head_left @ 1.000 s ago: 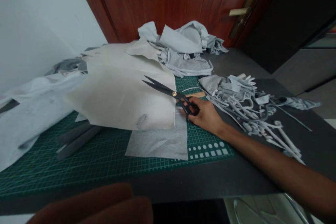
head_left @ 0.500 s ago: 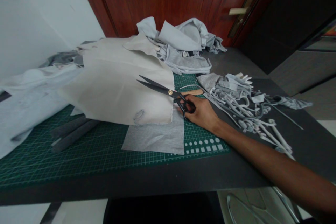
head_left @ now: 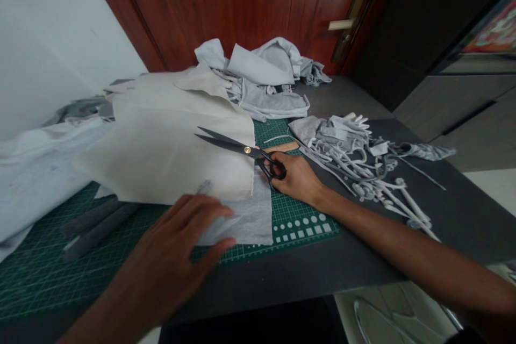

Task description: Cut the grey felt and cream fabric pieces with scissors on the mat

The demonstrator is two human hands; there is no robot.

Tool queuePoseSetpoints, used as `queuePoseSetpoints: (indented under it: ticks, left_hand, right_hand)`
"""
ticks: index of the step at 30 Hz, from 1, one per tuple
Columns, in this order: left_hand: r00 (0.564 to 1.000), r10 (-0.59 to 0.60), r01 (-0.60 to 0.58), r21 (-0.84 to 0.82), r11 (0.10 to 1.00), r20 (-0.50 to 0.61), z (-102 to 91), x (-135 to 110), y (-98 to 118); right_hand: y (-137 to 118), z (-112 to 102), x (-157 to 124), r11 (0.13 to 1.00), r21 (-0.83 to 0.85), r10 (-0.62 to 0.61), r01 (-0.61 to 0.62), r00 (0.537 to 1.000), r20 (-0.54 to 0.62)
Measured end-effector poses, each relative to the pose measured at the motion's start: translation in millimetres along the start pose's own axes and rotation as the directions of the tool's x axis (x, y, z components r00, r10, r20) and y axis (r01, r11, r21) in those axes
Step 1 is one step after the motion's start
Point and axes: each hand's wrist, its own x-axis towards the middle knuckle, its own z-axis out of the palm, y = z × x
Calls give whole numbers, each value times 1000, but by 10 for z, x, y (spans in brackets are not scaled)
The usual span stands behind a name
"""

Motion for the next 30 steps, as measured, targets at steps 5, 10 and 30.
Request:
queuePoseSetpoints:
  ticks: [5, 10, 30]
  left_hand:
    - [989, 139, -138, -18, 990, 56, 197, 690, -286]
    - [983, 181, -185, -191, 964, -37, 255, 898, -447]
    - [948, -316, 283, -521, 805, 26, 153, 1069, -634]
  right_hand:
    - [-5, 3, -13, 998, 67, 12, -10, 1000, -27]
    - [-5, 18, -32, 998, 60, -5, 7, 999, -31]
    - [323, -378, 81, 828, -479, -264, 293, 956, 129]
